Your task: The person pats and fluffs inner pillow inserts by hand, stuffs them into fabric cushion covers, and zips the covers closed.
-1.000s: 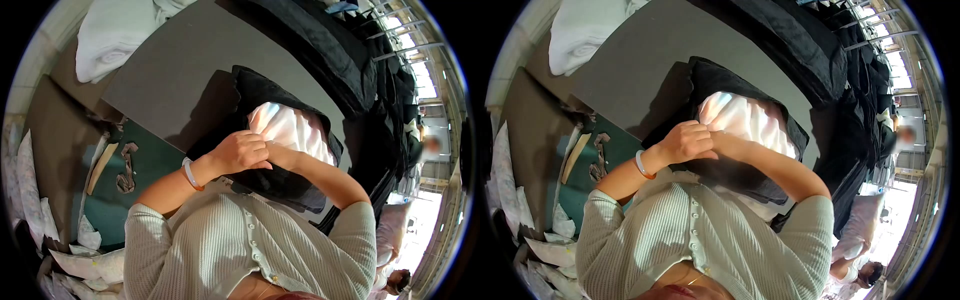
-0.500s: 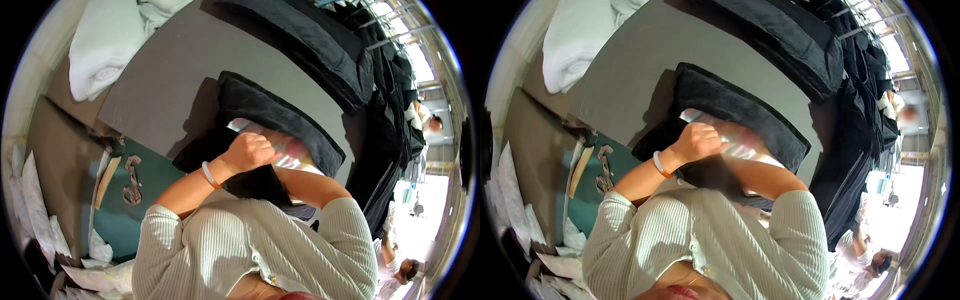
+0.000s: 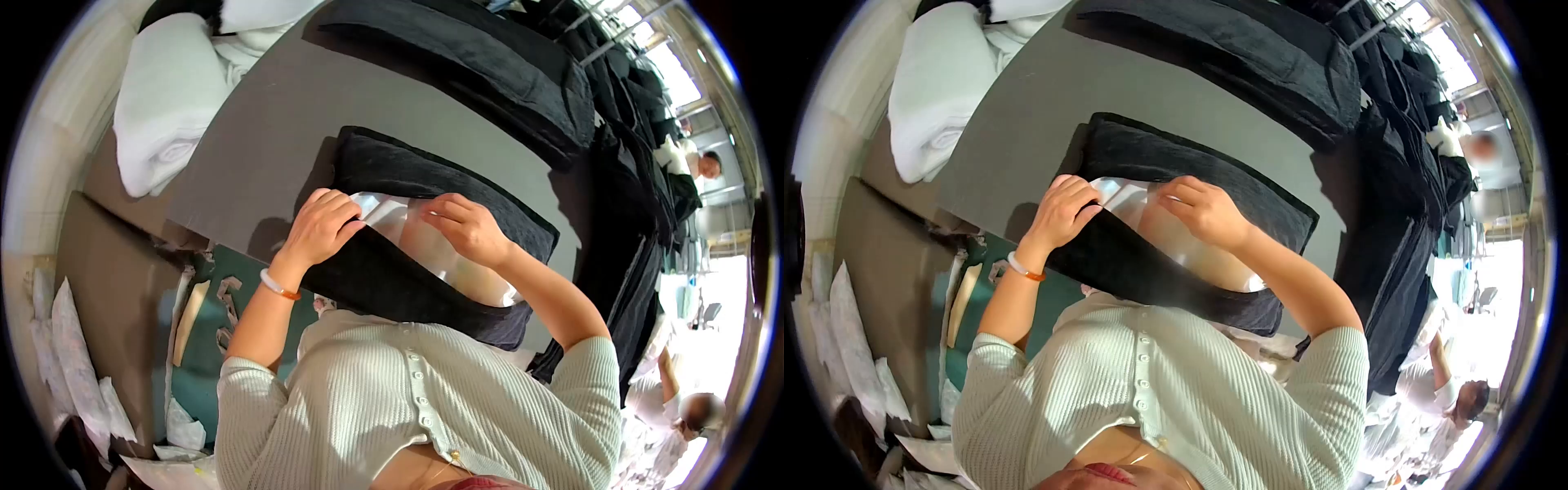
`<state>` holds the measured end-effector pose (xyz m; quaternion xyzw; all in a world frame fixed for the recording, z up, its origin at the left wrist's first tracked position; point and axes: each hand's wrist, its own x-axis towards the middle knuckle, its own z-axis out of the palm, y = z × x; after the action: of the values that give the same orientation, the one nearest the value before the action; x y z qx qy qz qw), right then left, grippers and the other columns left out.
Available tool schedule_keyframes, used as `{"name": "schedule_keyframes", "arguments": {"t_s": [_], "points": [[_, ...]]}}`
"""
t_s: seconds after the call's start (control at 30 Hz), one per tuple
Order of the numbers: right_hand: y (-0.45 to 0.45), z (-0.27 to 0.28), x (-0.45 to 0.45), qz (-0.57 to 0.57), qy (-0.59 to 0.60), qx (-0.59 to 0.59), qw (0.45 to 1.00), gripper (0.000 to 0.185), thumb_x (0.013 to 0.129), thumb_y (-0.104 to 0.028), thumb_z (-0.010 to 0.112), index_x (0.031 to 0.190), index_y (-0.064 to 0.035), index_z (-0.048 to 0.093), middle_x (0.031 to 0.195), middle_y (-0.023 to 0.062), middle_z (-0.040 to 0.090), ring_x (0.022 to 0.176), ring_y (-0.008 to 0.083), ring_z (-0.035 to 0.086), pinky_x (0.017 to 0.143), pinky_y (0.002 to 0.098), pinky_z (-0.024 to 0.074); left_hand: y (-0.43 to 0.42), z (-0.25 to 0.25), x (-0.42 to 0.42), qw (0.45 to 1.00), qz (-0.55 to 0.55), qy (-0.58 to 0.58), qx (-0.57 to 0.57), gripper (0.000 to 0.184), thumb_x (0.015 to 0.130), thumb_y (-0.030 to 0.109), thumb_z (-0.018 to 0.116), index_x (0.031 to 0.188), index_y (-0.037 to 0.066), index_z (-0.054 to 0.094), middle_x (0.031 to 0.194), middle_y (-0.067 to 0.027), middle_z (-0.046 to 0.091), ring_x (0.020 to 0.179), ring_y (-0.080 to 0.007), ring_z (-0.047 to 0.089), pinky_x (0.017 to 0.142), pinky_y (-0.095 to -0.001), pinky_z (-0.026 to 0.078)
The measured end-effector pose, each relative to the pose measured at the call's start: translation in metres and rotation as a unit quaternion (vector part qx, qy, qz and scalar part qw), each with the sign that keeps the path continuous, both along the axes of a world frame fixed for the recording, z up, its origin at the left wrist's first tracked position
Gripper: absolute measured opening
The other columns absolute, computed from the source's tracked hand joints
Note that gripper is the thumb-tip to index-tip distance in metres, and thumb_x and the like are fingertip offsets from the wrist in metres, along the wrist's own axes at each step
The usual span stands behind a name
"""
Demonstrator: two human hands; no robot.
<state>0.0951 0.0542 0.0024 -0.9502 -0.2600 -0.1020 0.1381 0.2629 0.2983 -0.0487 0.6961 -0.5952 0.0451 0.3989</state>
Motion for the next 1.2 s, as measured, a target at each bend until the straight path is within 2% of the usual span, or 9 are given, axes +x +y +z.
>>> {"name": "schedule_keyframes", "arguments": {"t_s": [0.17,0.27,0.33,0.6,0.7,0.8,0.87,0.97,1.2], "points": [[0.024,-0.001,0.029,-0.219,-0.108,-0.115,0.963,0.038,0.077,-0.012,0.061,0.113,-0.0069,0.067,0.105,0.0070,0.063,0.103,0.0245,0.058,0.085,0.0354,0.0486,0.034,-0.011,-0.005,0.995,0.078,-0.004,0.069,0.034,0.078,0.008,0.072,0.110,0.008,0.063,0.104,-0.0081,0.060,0.110,-0.0279,0.056,0.095,-0.0397,0.045],[0.019,-0.017,0.043,-0.218,-0.059,-0.019,0.974,0.016,0.083,-0.016,0.063,0.094,-0.0048,0.066,0.088,0.0070,0.063,0.090,0.0272,0.061,0.074,0.0384,0.0502,0.030,-0.017,0.002,0.989,0.088,0.070,0.100,0.034,0.078,0.003,0.070,0.110,0.010,0.062,0.111,-0.0061,0.058,0.112,-0.0286,0.055,0.094,-0.0401,0.047],[0.027,-0.014,0.047,-0.254,-0.023,0.082,0.963,0.021,0.090,-0.021,0.061,0.078,-0.0031,0.059,0.079,0.0105,0.061,0.080,0.0329,0.061,0.067,0.0433,0.0500,0.027,-0.020,0.005,0.987,0.070,0.108,0.097,0.036,0.078,0.004,0.071,0.113,0.009,0.062,0.114,-0.0065,0.058,0.113,-0.0289,0.054,0.095,-0.0400,0.046],[0.040,-0.035,0.045,-0.333,0.037,0.123,0.934,0.020,0.092,-0.019,0.059,0.083,-0.0017,0.055,0.081,0.0146,0.059,0.079,0.0379,0.059,0.067,0.0443,0.0467,0.030,-0.047,-0.003,0.975,0.081,0.194,0.073,0.045,0.082,0.009,0.070,0.126,0.006,0.059,0.131,-0.0101,0.056,0.123,-0.0305,0.052,0.104,-0.0384,0.042],[0.037,-0.035,0.040,-0.317,0.027,0.142,0.937,0.014,0.090,-0.016,0.061,0.088,-0.0026,0.058,0.084,0.0139,0.060,0.084,0.0363,0.060,0.071,0.0432,0.0481,0.024,-0.048,-0.004,0.969,0.107,0.219,0.025,0.035,0.087,0.014,0.068,0.120,0.004,0.063,0.121,-0.0120,0.062,0.115,-0.0321,0.057,0.098,-0.0380,0.046],[0.047,-0.024,0.027,-0.303,0.023,0.130,0.944,0.014,0.086,-0.013,0.064,0.095,-0.0033,0.062,0.093,0.0133,0.062,0.091,0.0343,0.060,0.078,0.0420,0.0498,0.008,-0.043,0.000,0.963,0.193,0.181,0.044,0.029,0.089,0.020,0.069,0.112,0.001,0.066,0.110,-0.0134,0.066,0.091,-0.0296,0.066,0.076,-0.0344,0.054],[0.053,-0.015,0.006,-0.300,0.018,0.119,0.946,0.022,0.082,-0.010,0.066,0.103,-0.0037,0.064,0.103,0.0130,0.063,0.099,0.0334,0.059,0.085,0.0422,0.0503,-0.002,-0.030,-0.004,0.957,0.207,0.187,0.073,0.028,0.088,0.020,0.068,0.112,0.005,0.067,0.114,-0.0114,0.065,0.106,-0.0320,0.061,0.088,-0.0371,0.049],[0.064,-0.006,-0.038,-0.304,-0.042,0.215,0.927,0.026,0.080,-0.007,0.067,0.106,-0.0046,0.064,0.110,0.0117,0.062,0.105,0.0324,0.058,0.089,0.0432,0.0479,-0.028,-0.003,-0.018,0.983,0.151,0.107,0.015,0.027,0.088,0.006,0.064,0.115,0.006,0.066,0.116,-0.0112,0.065,0.108,-0.0303,0.060,0.093,-0.0375,0.047],[0.073,-0.020,-0.184,-0.513,-0.084,0.166,0.838,0.030,0.081,-0.008,0.068,0.110,-0.0093,0.062,0.110,0.0077,0.061,0.106,0.0276,0.057,0.094,0.0405,0.0411,-0.129,0.054,-0.112,0.978,-0.205,-0.030,0.032,0.026,0.085,0.007,0.064,0.111,0.003,0.067,0.117,-0.0111,0.065,0.111,-0.0304,0.059,0.097,-0.0397,0.045]]}}
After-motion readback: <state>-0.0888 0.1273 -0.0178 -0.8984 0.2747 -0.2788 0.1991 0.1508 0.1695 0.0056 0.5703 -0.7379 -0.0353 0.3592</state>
